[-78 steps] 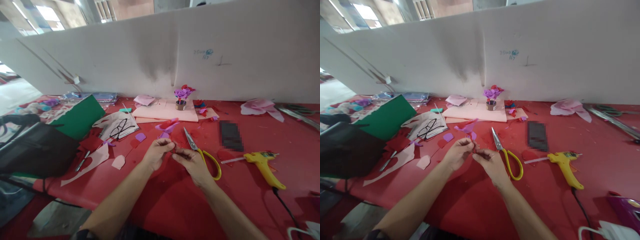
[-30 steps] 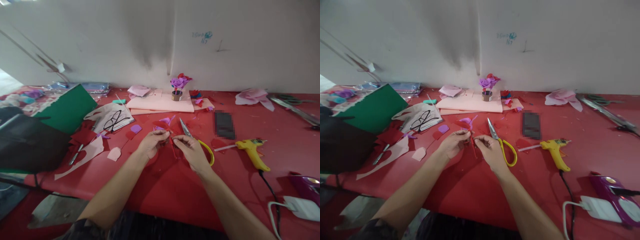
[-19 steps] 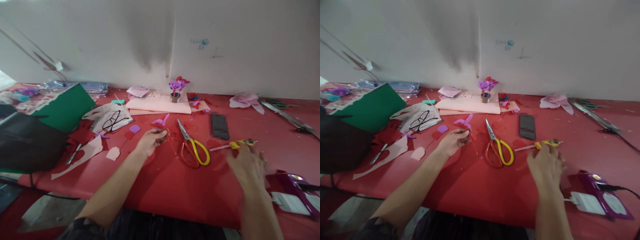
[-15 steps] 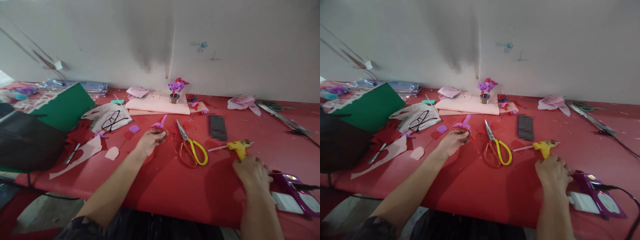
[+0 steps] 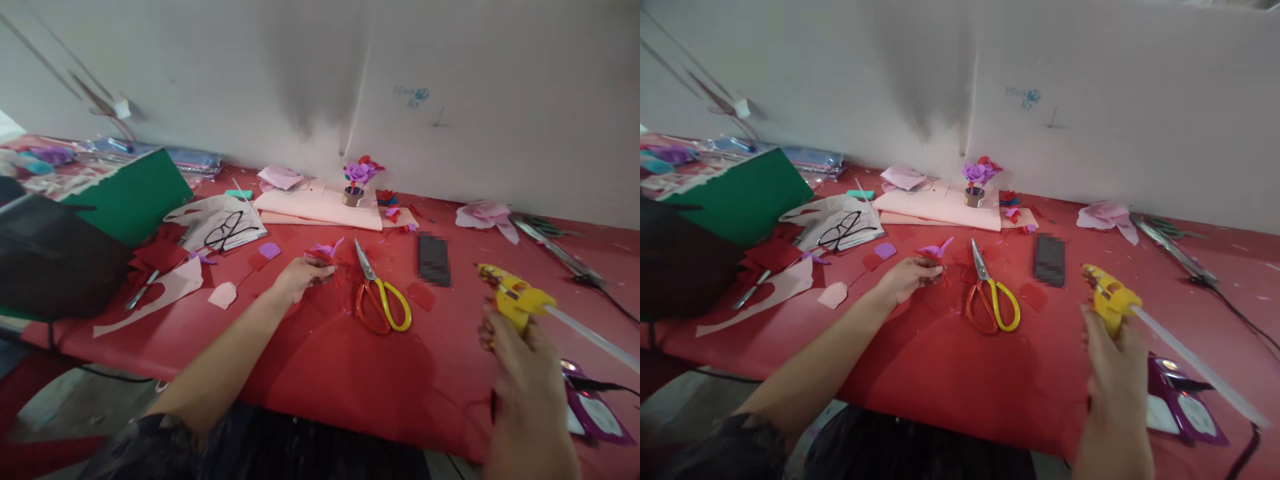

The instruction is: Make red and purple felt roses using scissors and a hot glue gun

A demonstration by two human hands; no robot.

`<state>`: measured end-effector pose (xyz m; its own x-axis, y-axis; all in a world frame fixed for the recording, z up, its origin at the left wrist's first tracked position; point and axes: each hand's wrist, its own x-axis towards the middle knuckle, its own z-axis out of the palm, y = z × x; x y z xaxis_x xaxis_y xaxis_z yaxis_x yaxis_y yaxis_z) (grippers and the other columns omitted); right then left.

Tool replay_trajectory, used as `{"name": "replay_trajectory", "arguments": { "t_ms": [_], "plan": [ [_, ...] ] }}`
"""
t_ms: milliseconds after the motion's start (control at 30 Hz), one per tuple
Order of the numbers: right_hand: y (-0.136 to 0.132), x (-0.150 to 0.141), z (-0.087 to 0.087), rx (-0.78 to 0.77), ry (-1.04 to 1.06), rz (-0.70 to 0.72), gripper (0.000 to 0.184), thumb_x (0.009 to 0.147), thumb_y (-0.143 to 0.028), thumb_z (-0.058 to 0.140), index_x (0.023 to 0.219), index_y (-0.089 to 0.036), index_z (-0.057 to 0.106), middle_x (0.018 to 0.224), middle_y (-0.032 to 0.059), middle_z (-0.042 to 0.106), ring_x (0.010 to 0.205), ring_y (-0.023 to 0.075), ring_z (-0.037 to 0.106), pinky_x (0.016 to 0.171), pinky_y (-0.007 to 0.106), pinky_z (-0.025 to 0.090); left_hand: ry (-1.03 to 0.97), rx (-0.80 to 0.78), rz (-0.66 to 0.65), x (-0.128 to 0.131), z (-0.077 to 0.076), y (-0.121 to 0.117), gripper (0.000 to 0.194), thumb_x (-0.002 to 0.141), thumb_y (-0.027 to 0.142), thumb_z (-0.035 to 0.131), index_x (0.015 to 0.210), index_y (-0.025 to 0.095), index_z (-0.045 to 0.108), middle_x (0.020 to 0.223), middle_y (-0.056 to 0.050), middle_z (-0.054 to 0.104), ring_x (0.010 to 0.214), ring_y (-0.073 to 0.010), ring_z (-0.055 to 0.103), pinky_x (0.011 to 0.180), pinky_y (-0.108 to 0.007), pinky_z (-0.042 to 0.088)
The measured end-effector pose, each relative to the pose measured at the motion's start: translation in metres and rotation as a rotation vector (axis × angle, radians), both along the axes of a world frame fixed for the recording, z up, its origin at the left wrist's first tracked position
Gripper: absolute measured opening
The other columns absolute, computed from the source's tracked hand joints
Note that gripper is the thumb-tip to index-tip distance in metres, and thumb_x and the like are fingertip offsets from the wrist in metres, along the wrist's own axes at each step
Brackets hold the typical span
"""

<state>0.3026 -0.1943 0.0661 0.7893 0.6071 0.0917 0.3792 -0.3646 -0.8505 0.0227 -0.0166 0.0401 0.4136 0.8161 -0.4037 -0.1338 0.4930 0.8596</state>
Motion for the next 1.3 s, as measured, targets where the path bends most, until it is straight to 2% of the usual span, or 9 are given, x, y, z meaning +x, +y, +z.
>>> {"name": "replay_trajectory", "arguments": {
  "t_ms": [67,167,233,300,533,700,800,1000,1300],
  "plan": [
    [-0.001,-0.030,0.007,0.080,0.249,0.101,0.032,0.075,-0.048,0.058,0.095,-0.022,0.058,0.070,0.0017,0.056,0.057,0.0176,0.054,0.055,0.033,0.043,0.032,0.020,-0.033,-0.001,0.001,-0.001,0.020,0.053,0.023,0.083,0.061,0.013,0.069,0.057,-0.002,0.063,0.054,-0.0094,0.055,0.058,-0.024,0.042],
    [-0.004,-0.077,0.015,-0.020,0.332,0.348,0.031,0.073,-0.049,0.065,0.079,-0.019,0.063,0.065,0.0031,0.062,0.050,0.0148,0.053,0.051,0.029,0.043,0.085,0.034,-0.047,-0.001,0.002,-0.001,0.019,0.053,0.022,0.083,0.060,0.013,0.068,0.056,-0.001,0.062,0.053,-0.0097,0.054,0.058,-0.024,0.040],
    [-0.006,-0.100,0.015,-0.098,0.364,0.575,0.032,0.079,-0.050,0.060,0.083,-0.019,0.063,0.058,0.0010,0.059,0.048,0.0134,0.050,0.047,0.027,0.041,0.108,0.041,-0.044,0.000,0.003,-0.001,0.018,0.053,0.021,0.083,0.059,0.013,0.068,0.056,-0.001,0.062,0.054,-0.0097,0.054,0.059,-0.024,0.039],
    [-0.007,-0.113,0.012,-0.106,0.352,0.676,0.033,0.084,-0.050,0.054,0.087,-0.019,0.063,0.054,-0.0011,0.055,0.047,0.0129,0.048,0.046,0.025,0.040,0.119,0.048,-0.041,0.000,0.004,-0.001,0.017,0.053,0.019,0.082,0.060,0.013,0.068,0.056,-0.001,0.062,0.054,-0.0099,0.053,0.060,-0.025,0.040],
    [0.000,-0.121,-0.004,-0.100,0.339,0.677,0.039,0.084,-0.056,0.051,0.073,-0.019,0.057,0.052,-0.0024,0.047,0.044,0.0115,0.043,0.044,0.025,0.037,0.099,0.074,-0.071,0.001,0.005,-0.001,0.012,0.055,0.012,0.080,0.057,0.014,0.068,0.060,-0.002,0.063,0.060,-0.0111,0.055,0.068,-0.028,0.041],
    [0.002,-0.123,-0.009,-0.110,0.341,0.659,0.041,0.085,-0.058,0.048,0.087,-0.018,0.057,0.051,-0.0043,0.047,0.043,0.0109,0.041,0.044,0.024,0.035,0.096,0.092,-0.070,0.001,0.002,-0.001,0.011,0.055,0.014,0.079,0.059,0.014,0.070,0.059,-0.002,0.063,0.059,-0.0108,0.054,0.066,-0.027,0.040],
    [0.003,-0.123,-0.013,-0.122,0.338,0.655,0.041,0.086,-0.058,0.047,0.086,-0.019,0.055,0.050,-0.0046,0.046,0.043,0.0110,0.042,0.044,0.024,0.035,0.110,0.103,-0.060,0.001,0.001,-0.001,0.012,0.053,0.015,0.081,0.057,0.015,0.069,0.058,-0.001,0.063,0.057,-0.0106,0.053,0.064,-0.027,0.040],
    [0.006,-0.121,-0.014,-0.146,0.300,0.648,0.039,0.084,-0.059,0.050,0.079,-0.020,0.053,0.049,-0.0045,0.046,0.043,0.0117,0.043,0.044,0.025,0.034,0.071,0.114,-0.076,0.001,0.000,-0.001,0.016,0.050,0.018,0.083,0.054,0.015,0.069,0.055,-0.002,0.064,0.055,-0.0100,0.052,0.057,-0.024,0.037],
    [0.002,-0.121,-0.012,-0.204,0.215,0.646,0.039,0.087,-0.054,0.046,0.065,-0.022,0.050,0.047,-0.0029,0.048,0.043,0.0119,0.045,0.046,0.025,0.036,0.077,0.089,-0.069,0.000,-0.001,0.000,0.015,0.049,0.017,0.082,0.057,0.015,0.070,0.057,-0.001,0.063,0.058,-0.0107,0.053,0.063,-0.026,0.040]
  ]
}}
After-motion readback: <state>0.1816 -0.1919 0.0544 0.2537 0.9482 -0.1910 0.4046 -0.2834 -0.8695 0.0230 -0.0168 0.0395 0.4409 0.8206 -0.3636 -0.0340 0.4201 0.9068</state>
